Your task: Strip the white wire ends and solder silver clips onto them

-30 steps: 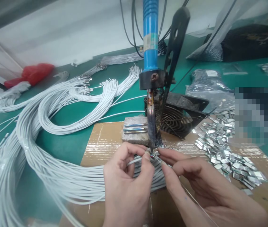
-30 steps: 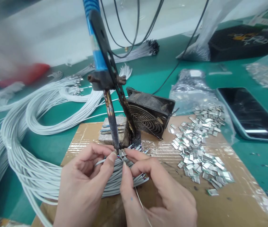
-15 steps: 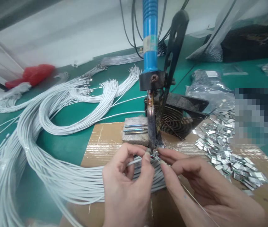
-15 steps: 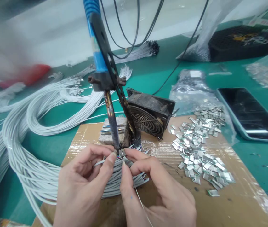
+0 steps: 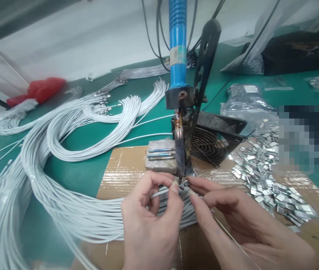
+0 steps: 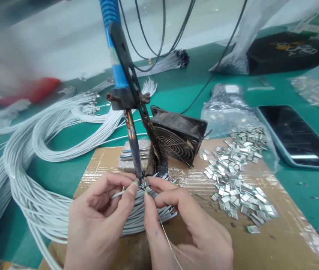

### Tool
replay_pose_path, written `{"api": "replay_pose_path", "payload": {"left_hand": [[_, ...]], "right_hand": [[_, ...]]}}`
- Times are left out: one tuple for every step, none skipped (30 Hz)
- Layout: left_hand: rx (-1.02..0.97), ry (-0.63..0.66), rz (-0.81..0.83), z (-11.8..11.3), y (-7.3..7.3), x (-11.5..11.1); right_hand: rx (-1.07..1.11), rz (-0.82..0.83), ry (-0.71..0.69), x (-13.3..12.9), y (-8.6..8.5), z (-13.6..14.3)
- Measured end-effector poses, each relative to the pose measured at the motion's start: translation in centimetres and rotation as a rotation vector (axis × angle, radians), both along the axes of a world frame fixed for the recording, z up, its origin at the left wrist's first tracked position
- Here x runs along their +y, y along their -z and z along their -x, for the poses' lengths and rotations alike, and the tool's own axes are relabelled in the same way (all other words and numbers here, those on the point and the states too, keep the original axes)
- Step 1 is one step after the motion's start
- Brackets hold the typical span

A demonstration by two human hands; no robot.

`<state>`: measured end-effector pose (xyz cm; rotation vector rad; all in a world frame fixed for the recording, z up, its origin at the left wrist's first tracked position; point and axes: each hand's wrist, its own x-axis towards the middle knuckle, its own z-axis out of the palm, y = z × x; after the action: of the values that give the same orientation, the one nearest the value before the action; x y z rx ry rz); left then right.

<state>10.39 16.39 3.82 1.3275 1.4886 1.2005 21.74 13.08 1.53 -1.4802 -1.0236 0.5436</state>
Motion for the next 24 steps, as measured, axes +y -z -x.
{"api": "replay_pose_path", "payload": {"left_hand": [[0.001,-0.003,-0.002,0.0,0.0,0.0],[0.001,-0.004,-0.001,0.0,0.0,0.1],[0.0,-0.004,-0.003,0.0,0.0,0.1],[-0.002,-0.001,-0.002,-0.1,0.1,0.1],[-0.005,0.003,-0.001,-0.1,0.1,0.1],[-0.006,0.007,0.0,-0.1,0.1,0.1],[-0.008,0.013,0.001,-0.1,0.1,0.2],[-0.011,0.018,0.005,-0.2,0.1,0.2],[-0.015,0.018,0.009,-0.2,0.1,0.2],[-0.019,0.016,0.015,-0.2,0.1,0.2],[-0.023,0.016,0.02,-0.1,0.1,0.2],[-0.027,0.015,0.027,-0.1,0.2,0.2],[-0.031,0.014,0.036,0.0,0.2,0.2],[-0.033,0.013,0.046,0.0,0.2,0.1],[-0.035,0.014,0.055,0.1,0.3,0.0],[-0.035,0.014,0.067,0.2,0.4,-0.1],[-0.031,0.013,0.079,0.2,0.4,-0.2],[-0.023,0.012,0.089,0.2,0.4,-0.4],[-0.012,0.013,0.095,0.2,0.4,-0.6],[0.0,0.008,0.101,0.1,0.3,-0.7],[0.01,-0.01,0.109,-0.1,0.2,-0.9],[0.015,-0.037,0.12,-0.3,0.1,-1.2],[0.019,-0.065,0.13,-0.5,-0.1,-1.4],[0.022,-0.091,0.146,-0.7,-0.3,-1.7]], "right_hand": [[-0.004,0.013,-0.004,0.0,-0.1,0.0],[-0.01,0.022,-0.002,0.0,-0.2,0.0],[-0.014,0.026,0.005,0.0,-0.3,0.0],[-0.015,0.03,0.012,0.0,-0.3,0.1],[-0.013,0.034,0.018,0.0,-0.3,0.1],[-0.008,0.039,0.023,0.0,-0.3,0.2],[-0.004,0.043,0.025,0.1,-0.2,0.2],[-0.003,0.045,0.023,0.1,-0.1,0.2],[-0.005,0.044,0.018,0.1,0.0,0.2],[-0.008,0.04,0.015,0.1,0.0,0.2],[-0.01,0.034,0.015,0.1,0.1,0.2],[-0.008,0.03,0.011,0.1,0.2,0.2],[0.0,0.031,0.006,0.0,0.3,0.1],[0.011,0.037,0.0,0.0,0.3,0.1],[0.02,0.045,-0.011,-0.1,0.3,0.1],[0.022,0.049,-0.025,-0.1,0.4,0.1],[0.02,0.052,-0.039,-0.2,0.4,0.2],[0.018,0.051,-0.048,-0.3,0.4,0.2],[0.018,0.049,-0.05,-0.4,0.4,0.1],[0.021,0.04,-0.042,-0.4,0.5,-0.1],[0.021,0.037,-0.016,-0.5,0.7,-0.4],[0.012,0.041,0.026,-0.7,0.9,-0.9],[-0.002,0.041,0.08,-0.9,1.3,-1.7],[-0.029,0.048,0.141,-1.1,1.8,-2.8]]}}
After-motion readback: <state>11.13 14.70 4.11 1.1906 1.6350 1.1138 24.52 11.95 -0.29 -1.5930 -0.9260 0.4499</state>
